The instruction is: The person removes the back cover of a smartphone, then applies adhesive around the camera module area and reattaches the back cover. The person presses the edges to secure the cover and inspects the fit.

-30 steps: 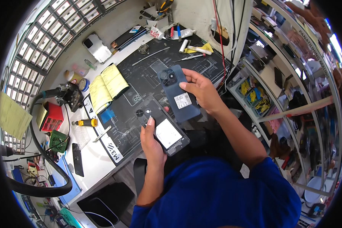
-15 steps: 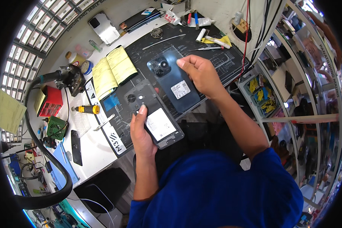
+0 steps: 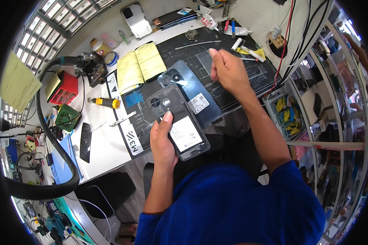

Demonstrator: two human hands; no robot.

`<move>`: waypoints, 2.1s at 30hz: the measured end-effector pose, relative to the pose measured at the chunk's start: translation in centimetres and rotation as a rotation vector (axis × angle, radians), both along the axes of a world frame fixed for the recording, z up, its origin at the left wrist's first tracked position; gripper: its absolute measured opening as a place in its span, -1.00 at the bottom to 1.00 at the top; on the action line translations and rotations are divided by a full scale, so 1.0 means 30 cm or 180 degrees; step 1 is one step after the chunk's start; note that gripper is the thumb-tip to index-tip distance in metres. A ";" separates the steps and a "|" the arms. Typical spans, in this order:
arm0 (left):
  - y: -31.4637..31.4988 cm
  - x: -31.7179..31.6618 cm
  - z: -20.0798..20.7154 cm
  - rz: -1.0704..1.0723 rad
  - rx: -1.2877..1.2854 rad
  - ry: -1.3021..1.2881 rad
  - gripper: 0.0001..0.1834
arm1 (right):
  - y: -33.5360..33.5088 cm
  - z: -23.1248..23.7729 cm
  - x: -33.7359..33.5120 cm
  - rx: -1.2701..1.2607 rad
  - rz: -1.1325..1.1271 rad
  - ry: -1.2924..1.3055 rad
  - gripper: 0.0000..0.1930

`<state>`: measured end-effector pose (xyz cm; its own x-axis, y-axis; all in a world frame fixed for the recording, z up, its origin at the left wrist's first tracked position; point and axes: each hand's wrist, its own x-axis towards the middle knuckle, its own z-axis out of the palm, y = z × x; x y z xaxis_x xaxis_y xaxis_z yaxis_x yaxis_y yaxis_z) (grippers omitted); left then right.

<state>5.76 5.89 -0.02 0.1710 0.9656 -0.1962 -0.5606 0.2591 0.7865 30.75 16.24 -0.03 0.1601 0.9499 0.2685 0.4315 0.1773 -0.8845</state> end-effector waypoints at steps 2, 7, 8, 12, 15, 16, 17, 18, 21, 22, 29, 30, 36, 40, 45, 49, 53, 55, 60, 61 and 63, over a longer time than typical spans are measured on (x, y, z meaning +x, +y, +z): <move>-0.014 -0.021 0.005 -0.0039 0.0045 0.0052 -0.62 | 0.062 -0.066 0.037 0.0802 -0.0257 -0.1112 -0.65; -0.060 -0.044 0.023 0.0135 0.0055 0.0040 -0.63 | -0.065 0.088 -0.048 -0.1098 0.1120 0.0717 -0.49; -0.065 -0.039 0.030 0.0102 0.0038 0.0029 -0.63 | -0.133 0.095 -0.106 -0.1013 0.1297 0.1158 -0.44; -0.105 -0.024 0.013 -0.0096 -0.0032 0.0007 -0.62 | -0.220 0.050 -0.192 -0.0800 0.1495 0.2133 -0.35; -0.135 -0.003 0.009 -0.0166 -0.0072 -0.0048 -0.60 | -0.225 0.069 -0.133 -0.0378 0.1033 0.2220 -0.30; -0.140 0.003 0.014 -0.0220 -0.0092 -0.0087 -0.59 | -0.234 0.085 -0.088 -0.0446 0.0936 0.2315 -0.29; -0.143 0.007 0.016 -0.0279 -0.0115 -0.0127 -0.59 | -0.253 0.114 -0.058 -0.0401 0.0855 0.2507 -0.29; -0.143 0.009 -0.009 -0.0479 0.0143 0.0266 -0.34 | -0.280 0.146 -0.039 -0.0422 0.0800 0.2505 -0.31; -0.151 0.049 -0.044 -0.0786 0.0086 -0.0296 -0.30 | -0.404 0.184 -0.045 -0.0573 0.0680 0.2355 -0.43; -0.156 0.057 -0.073 -0.0804 -0.0032 -0.0345 -0.26 | -0.435 0.171 -0.068 -0.0546 0.0523 0.2107 -0.53; -0.188 0.129 -0.073 -0.1140 0.0078 -0.0188 -0.36 | -0.548 0.138 -0.084 -0.0764 0.0274 0.1295 -0.62; -0.188 0.137 -0.053 -0.1244 0.0020 -0.0140 -0.39 | -0.554 0.135 -0.079 -0.0767 0.0243 0.1263 -0.62; -0.192 0.155 -0.042 -0.1558 0.0162 0.0054 -0.46 | -0.591 0.140 -0.067 -0.0586 -0.0099 0.0558 -0.66; -0.213 0.176 -0.036 -0.1512 0.0201 0.0079 -0.49 | -0.615 0.132 -0.054 -0.0326 -0.0215 0.0302 -0.67; -0.215 0.184 -0.007 -0.1627 0.0483 0.0140 -0.47 | -0.637 0.138 -0.044 -0.0423 -0.0167 0.0980 -0.69; -0.228 0.176 -0.008 -0.1711 0.0231 -0.0117 -0.39 | -0.637 0.151 -0.026 -0.0415 -0.0269 0.1746 -0.72; -0.217 0.166 -0.046 -0.1635 0.0208 0.0001 -0.34 | -0.641 0.111 0.079 -0.0549 -0.0437 0.2153 -0.75; -0.208 0.166 -0.052 -0.1643 0.0075 -0.0174 -0.34 | -0.650 0.094 0.090 -0.0579 -0.0483 0.2502 -0.75; -0.196 0.187 -0.042 -0.1552 0.0119 -0.0126 -0.41 | -0.655 0.096 0.118 -0.0916 -0.0319 0.3219 -0.71; -0.193 0.186 -0.049 -0.1592 0.0127 -0.0170 -0.44 | -0.659 0.116 0.128 -0.1087 -0.0023 0.3149 -0.70; -0.192 0.183 -0.067 -0.1697 0.0130 -0.0262 -0.50 | -0.644 0.178 0.120 -0.1599 -0.0013 0.1395 -0.66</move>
<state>11.25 0.13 -2.02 0.6524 0.7473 -0.1258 -0.4199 0.4946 0.7610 34.34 -3.09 5.30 0.1576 0.9417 -0.2973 0.0131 -0.3030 -0.9529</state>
